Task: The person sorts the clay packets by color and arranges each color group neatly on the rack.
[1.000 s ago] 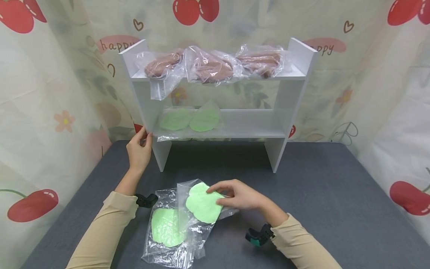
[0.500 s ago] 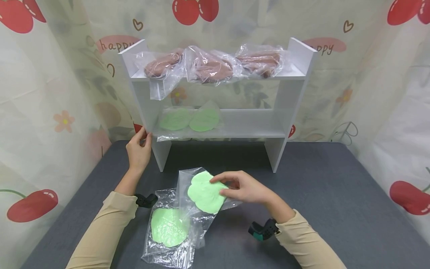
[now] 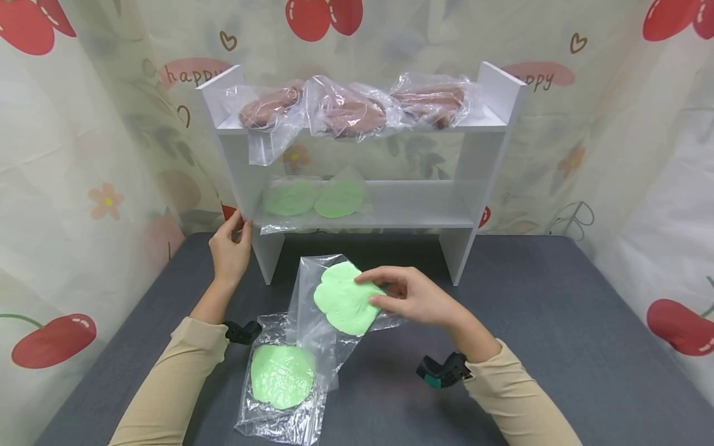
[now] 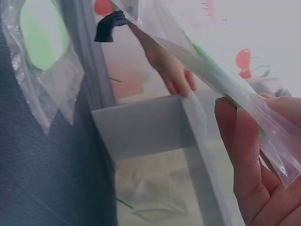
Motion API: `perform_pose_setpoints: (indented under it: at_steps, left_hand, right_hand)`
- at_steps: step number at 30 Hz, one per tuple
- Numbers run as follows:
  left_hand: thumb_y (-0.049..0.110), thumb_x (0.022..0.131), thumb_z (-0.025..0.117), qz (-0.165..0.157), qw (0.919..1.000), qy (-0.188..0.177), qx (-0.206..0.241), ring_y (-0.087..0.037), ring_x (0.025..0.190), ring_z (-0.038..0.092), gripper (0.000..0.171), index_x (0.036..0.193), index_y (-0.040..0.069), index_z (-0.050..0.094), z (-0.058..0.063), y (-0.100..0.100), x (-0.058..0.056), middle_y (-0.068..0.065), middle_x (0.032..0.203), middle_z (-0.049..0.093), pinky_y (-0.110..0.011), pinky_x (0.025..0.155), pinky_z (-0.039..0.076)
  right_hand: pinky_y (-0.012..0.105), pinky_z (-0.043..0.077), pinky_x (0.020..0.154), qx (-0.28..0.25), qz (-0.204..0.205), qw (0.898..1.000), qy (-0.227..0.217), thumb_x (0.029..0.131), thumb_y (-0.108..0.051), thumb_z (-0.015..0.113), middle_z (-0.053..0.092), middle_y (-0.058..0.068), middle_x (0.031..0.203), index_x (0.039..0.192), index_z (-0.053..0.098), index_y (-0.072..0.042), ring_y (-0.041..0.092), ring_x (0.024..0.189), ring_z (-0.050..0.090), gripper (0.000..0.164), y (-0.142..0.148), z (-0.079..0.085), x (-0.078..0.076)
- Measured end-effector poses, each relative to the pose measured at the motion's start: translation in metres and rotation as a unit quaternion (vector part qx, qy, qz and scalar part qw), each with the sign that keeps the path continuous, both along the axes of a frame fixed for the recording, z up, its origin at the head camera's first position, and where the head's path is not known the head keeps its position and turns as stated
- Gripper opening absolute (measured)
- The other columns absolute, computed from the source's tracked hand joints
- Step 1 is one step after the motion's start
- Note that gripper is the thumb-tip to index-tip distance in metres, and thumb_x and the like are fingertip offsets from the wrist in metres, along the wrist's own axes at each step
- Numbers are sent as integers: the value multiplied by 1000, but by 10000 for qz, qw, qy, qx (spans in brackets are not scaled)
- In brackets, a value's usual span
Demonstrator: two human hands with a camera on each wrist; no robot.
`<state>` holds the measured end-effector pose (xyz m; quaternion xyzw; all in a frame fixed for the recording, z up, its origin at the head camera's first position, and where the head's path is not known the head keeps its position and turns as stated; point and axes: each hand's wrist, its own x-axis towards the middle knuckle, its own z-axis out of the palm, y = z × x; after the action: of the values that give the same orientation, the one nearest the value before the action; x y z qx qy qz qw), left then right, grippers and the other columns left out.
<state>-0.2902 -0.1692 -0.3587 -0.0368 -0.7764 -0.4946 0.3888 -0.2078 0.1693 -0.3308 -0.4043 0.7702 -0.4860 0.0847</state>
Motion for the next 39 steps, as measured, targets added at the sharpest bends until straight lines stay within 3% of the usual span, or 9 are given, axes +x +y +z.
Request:
perform_pose_setpoints:
  at_steps: [7, 17, 24, 34, 39]
  left_hand:
    - [5, 91, 58, -6, 10000, -1, 6, -31, 99, 65, 35, 125, 1, 59, 1, 0, 1, -23, 112, 65, -42, 80, 57]
    - [5, 91, 58, -1, 9999, 100, -9, -30, 98, 66, 35, 126, 1, 58, -1, -1, -1, -22, 112, 65, -35, 78, 58]
    - [5, 90, 58, -2, 9999, 99, 38, -30, 98, 66, 35, 126, 1, 58, -2, 0, -1, -22, 111, 65, -37, 79, 57]
    - [5, 90, 59, 15, 9999, 93, 46, -30, 97, 66, 35, 125, 2, 58, -2, -1, -1, -22, 110, 65, -30, 78, 58]
    - [5, 90, 58, -3, 9999, 98, 72, -30, 97, 66, 35, 125, 1, 58, -2, -1, -2, -23, 110, 65, -37, 79, 58]
  right_hand:
    - [27, 58, 64, -260, -164, 9995, 24, 90, -2, 58, 60, -10, 111, 125, 54, 2, 8, 73, 63, 35, 6, 12, -1]
    - [22, 57, 68, -757, -525, 9957, 120, 89, 2, 57, 62, -9, 110, 127, 51, 5, 6, 81, 66, 38, 14, 28, -8]
    - [20, 56, 67, -1128, -1074, 9878, 84, 90, 1, 57, 61, -11, 112, 128, 54, -7, 3, 82, 65, 39, 18, 36, -10]
    - [16, 55, 68, -1787, -1876, 9656, -215, 90, -5, 59, 61, -7, 107, 128, 55, -12, 4, 82, 62, 39, 18, 41, -21]
    - [15, 55, 67, -2249, -2121, 9500, -425, 91, -7, 59, 60, -5, 105, 127, 55, -13, 3, 77, 62, 37, 17, 41, -27]
